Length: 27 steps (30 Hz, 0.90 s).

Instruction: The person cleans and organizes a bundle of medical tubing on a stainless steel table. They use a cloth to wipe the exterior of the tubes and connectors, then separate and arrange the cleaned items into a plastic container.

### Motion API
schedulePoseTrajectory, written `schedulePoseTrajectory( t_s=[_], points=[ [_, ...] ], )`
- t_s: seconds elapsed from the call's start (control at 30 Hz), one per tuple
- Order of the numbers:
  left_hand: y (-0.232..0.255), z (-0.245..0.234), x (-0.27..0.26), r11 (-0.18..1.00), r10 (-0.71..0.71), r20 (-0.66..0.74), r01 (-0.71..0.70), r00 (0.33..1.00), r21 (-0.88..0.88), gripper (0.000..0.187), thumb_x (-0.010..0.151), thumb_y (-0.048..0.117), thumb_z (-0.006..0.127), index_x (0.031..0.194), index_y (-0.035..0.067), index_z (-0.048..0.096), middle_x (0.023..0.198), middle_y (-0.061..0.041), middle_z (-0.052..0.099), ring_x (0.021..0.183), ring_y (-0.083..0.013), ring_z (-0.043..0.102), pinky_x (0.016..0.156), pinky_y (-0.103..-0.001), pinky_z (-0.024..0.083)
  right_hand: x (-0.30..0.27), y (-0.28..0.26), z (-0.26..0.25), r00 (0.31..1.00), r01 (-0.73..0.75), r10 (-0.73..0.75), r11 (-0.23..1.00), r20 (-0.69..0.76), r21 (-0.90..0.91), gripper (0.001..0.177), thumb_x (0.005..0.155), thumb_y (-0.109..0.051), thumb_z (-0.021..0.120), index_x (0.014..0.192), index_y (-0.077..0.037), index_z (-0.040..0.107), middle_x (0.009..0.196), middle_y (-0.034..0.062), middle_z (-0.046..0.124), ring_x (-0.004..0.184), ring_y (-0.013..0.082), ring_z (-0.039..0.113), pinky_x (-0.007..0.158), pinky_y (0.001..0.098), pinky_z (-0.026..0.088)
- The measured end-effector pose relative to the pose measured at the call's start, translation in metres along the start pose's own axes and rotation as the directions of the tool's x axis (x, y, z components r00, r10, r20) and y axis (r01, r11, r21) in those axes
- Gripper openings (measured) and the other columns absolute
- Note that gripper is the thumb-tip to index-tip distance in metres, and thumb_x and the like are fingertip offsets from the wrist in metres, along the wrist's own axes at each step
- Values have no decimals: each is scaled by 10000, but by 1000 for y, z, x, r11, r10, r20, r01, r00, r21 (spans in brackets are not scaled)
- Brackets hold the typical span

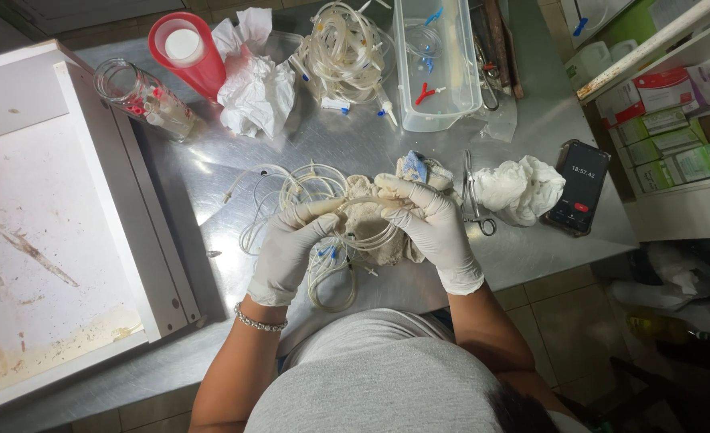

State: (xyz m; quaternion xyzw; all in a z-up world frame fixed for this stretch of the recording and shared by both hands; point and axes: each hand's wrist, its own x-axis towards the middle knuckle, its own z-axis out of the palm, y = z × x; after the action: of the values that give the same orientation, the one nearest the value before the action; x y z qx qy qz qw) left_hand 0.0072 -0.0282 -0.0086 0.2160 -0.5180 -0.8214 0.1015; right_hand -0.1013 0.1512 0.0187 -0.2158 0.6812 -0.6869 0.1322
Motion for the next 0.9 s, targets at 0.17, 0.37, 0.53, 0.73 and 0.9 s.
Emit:
schedulePoseTrajectory(
  t_s=[0.17, 0.37, 0.53, 0.73, 0.9],
  points=[
    [-3, -1, 6, 998, 15, -37, -17, 999, -59, 292, 836, -1, 777, 1128, 3, 765, 896, -155, 784, 760, -153, 735, 754, -279, 612, 4, -8, -8, 997, -77, 80, 984, 14, -161, 378, 804, -25, 851, 1166, -61, 753, 1031, 121, 781, 893, 136, 734, 776, 290, 625],
    [-15, 0, 22, 954, -69, -20, 60, 997, -294, 266, 881, 4, 722, 1146, -14, 739, 879, -158, 776, 713, -191, 747, 706, -299, 623, 8, -9, -16, 982, 184, -150, 905, 117, -384, 507, 840, -136, 826, 1332, -163, 705, 1254, 178, 693, 1058, 319, 702, 886, 462, 578],
    [-11, 3, 35, 905, -143, -86, 95, 986, -415, 222, 923, 59, 702, 1141, 58, 744, 900, -108, 778, 763, -203, 764, 740, -334, 628, 15, 1, -22, 678, 728, -499, 355, 540, -587, 596, 772, -329, 853, 1339, -323, 670, 1472, 186, 480, 1292, 431, 532, 1072, 551, 458],
    [-30, -1, 42, 811, -298, -18, 243, 954, -532, 205, 911, 171, 740, 1102, 98, 740, 889, -81, 770, 745, -193, 745, 705, -318, 599, 31, -21, -5, 801, 59, 267, 856, 536, -514, 290, 941, -255, 732, 1227, -215, 712, 1186, -160, 771, 1233, 10, 616, 1158, 298, 325],
    [-29, -5, 39, 851, -251, 122, 279, 960, -445, 502, 956, 277, 601, 1359, -21, 607, 1212, -215, 715, 1022, -311, 704, 812, -362, 584, 56, 10, -13, 555, 710, -697, 113, 454, -695, 237, 925, -303, 839, 1123, -400, 752, 704, -125, 745, 581, 61, 602, 600, 234, 399]
  ],
)
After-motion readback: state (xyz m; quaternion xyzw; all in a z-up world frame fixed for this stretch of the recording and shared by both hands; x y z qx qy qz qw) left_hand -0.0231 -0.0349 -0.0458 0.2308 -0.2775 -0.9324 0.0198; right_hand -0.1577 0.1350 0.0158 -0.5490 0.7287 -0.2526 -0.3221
